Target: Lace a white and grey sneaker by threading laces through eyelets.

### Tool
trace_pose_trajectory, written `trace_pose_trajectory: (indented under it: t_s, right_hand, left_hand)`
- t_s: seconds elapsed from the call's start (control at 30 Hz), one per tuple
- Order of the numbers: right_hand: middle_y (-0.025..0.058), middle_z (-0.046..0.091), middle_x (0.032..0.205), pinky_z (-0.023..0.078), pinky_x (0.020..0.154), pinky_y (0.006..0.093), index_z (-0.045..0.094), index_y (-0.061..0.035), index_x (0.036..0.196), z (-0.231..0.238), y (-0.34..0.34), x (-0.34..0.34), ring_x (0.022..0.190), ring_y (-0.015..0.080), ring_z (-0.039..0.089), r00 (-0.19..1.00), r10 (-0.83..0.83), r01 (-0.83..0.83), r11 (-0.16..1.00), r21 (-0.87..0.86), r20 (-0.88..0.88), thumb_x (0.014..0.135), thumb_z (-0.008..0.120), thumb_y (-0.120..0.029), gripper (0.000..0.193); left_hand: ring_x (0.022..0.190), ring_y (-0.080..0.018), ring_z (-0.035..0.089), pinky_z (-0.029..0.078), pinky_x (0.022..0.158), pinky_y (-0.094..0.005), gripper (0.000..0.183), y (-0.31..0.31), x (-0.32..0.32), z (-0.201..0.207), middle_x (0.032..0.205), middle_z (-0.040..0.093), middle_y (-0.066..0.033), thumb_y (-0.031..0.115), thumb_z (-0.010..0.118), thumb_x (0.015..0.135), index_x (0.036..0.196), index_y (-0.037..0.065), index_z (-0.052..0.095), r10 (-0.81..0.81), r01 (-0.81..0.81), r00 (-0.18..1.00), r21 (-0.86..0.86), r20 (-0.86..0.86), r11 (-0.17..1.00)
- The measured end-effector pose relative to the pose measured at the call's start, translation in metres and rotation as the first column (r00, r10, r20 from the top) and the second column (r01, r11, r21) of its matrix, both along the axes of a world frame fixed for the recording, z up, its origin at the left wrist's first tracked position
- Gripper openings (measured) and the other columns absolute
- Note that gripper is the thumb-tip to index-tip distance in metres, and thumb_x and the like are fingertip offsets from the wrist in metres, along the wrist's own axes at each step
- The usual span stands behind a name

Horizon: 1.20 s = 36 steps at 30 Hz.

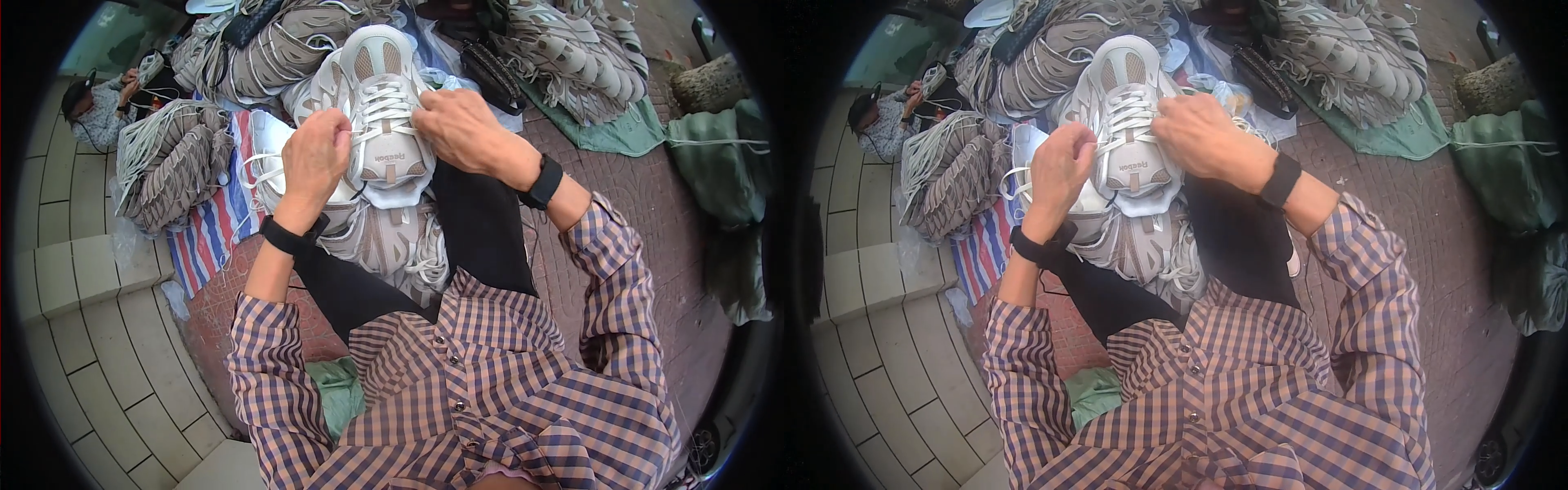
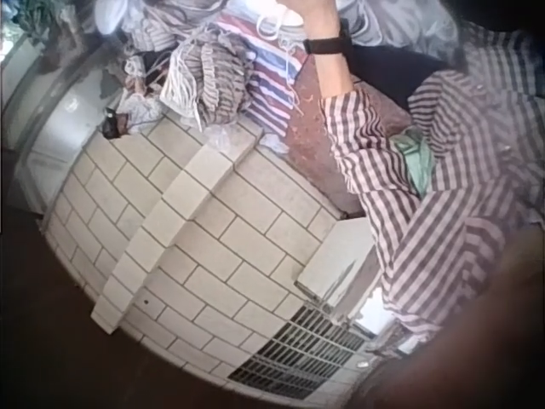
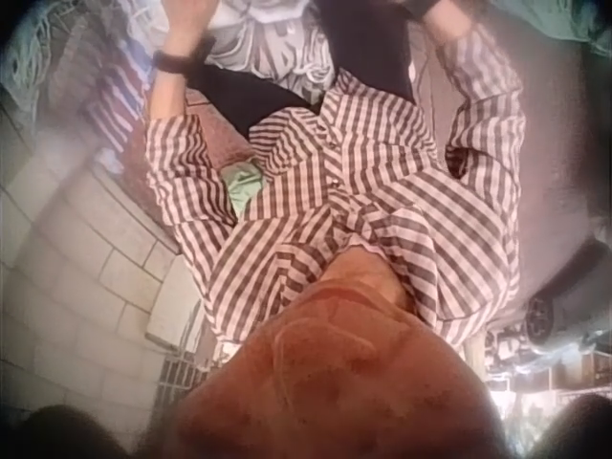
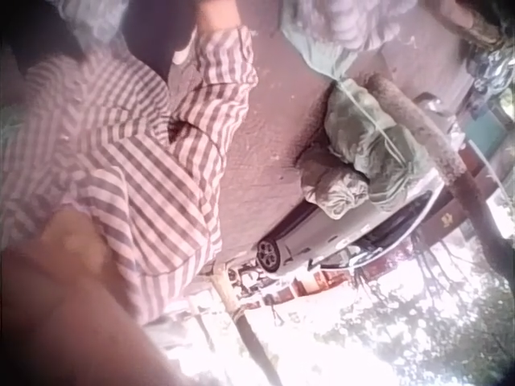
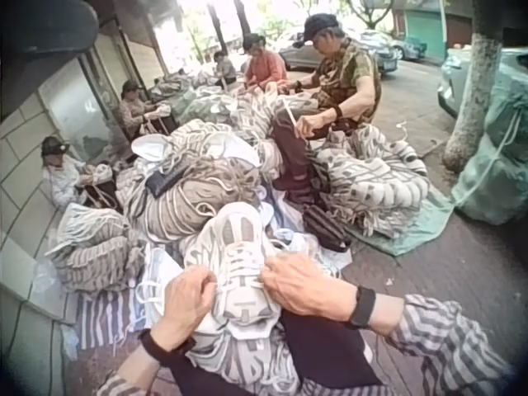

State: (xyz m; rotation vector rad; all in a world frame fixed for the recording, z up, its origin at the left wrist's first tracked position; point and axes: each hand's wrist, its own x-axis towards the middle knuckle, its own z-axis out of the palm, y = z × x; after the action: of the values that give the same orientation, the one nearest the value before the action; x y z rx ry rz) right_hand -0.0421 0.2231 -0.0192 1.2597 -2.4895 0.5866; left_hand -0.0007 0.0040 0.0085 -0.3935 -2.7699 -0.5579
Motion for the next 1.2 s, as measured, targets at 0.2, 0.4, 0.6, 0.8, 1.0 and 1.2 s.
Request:
trace_pose_trajectory:
  t_s: [0.2,0.4,0.6,0.8,1.0,1.2]
  right_hand:
    - [0.0104,0.053,0.074,0.044,0.057,0.0399,0.056,-0.0068,0.073,-0.006,0.004,-0.014,0.065,0.0288,0.057,0.996,0.075,-0.077,0.996,-0.043,-0.050,0.074,0.055,-0.016,0.009]
    - [0.0131,0.056,0.061,0.040,0.051,0.0314,0.061,0.0021,0.077,-0.015,0.012,-0.018,0.055,0.0147,0.054,0.829,-0.015,0.197,0.943,-0.267,0.558,0.077,0.063,-0.012,0.015]
    - [0.0149,0.058,0.076,0.044,0.059,0.0384,0.060,-0.0042,0.079,-0.026,-0.006,0.016,0.068,0.0319,0.056,0.888,-0.285,0.384,0.891,-0.242,0.362,0.078,0.063,-0.024,0.020]
    - [0.0162,0.055,0.090,0.044,0.063,0.0410,0.051,-0.0021,0.101,-0.018,-0.015,0.058,0.075,0.0349,0.056,0.785,-0.287,0.541,0.749,-0.382,0.549,0.078,0.064,-0.027,0.036]
    - [0.0176,0.054,0.086,0.043,0.063,0.0433,0.056,-0.0018,0.096,-0.019,-0.023,0.056,0.074,0.0360,0.055,0.852,-0.393,0.514,0.755,-0.407,0.346,0.077,0.057,-0.009,0.021]
    - [0.0066,0.060,0.072,0.046,0.063,0.0265,0.058,0.0008,0.090,-0.031,-0.015,0.035,0.067,0.0137,0.057,0.810,-0.183,0.525,0.651,-0.549,0.557,0.077,0.062,-0.011,0.018]
  left_hand:
    - [0.069,-0.0310,0.057,0.046,0.057,-0.0395,0.005,0.010,-0.008,0.012,0.076,0.051,-0.0121,0.004,0.052,0.076,0.080,0.005,0.049,-0.115,0.104,0.993,-0.373,-0.007,0.922]
    - [0.065,-0.0213,0.059,0.046,0.055,-0.0319,0.008,0.014,-0.015,0.013,0.071,0.050,-0.0079,0.003,0.055,0.068,0.072,0.008,0.050,-0.362,0.273,0.931,-0.577,-0.042,0.770]
    - [0.066,-0.0180,0.056,0.043,0.058,-0.0285,0.008,0.023,-0.015,0.006,0.071,0.048,-0.0049,0.010,0.054,0.070,0.077,0.007,0.053,-0.513,0.403,0.844,-0.817,0.158,0.412]
    - [0.074,-0.0283,0.056,0.048,0.063,-0.0369,0.020,0.031,0.018,0.009,0.082,0.048,-0.0112,0.014,0.062,0.073,0.084,0.002,0.050,-0.115,0.145,0.988,-0.366,0.102,0.919]
    - [0.083,-0.0280,0.054,0.049,0.064,-0.0352,0.017,0.032,0.027,-0.016,0.087,0.047,-0.0122,0.012,0.061,0.073,0.083,0.003,0.050,0.174,-0.207,0.971,-0.216,-0.163,0.954]
    - [0.078,-0.0336,0.056,0.046,0.064,-0.0394,0.020,0.015,0.008,-0.035,0.081,0.055,-0.0154,0.005,0.056,0.074,0.093,0.005,0.051,0.190,-0.164,0.971,0.175,-0.145,0.971]
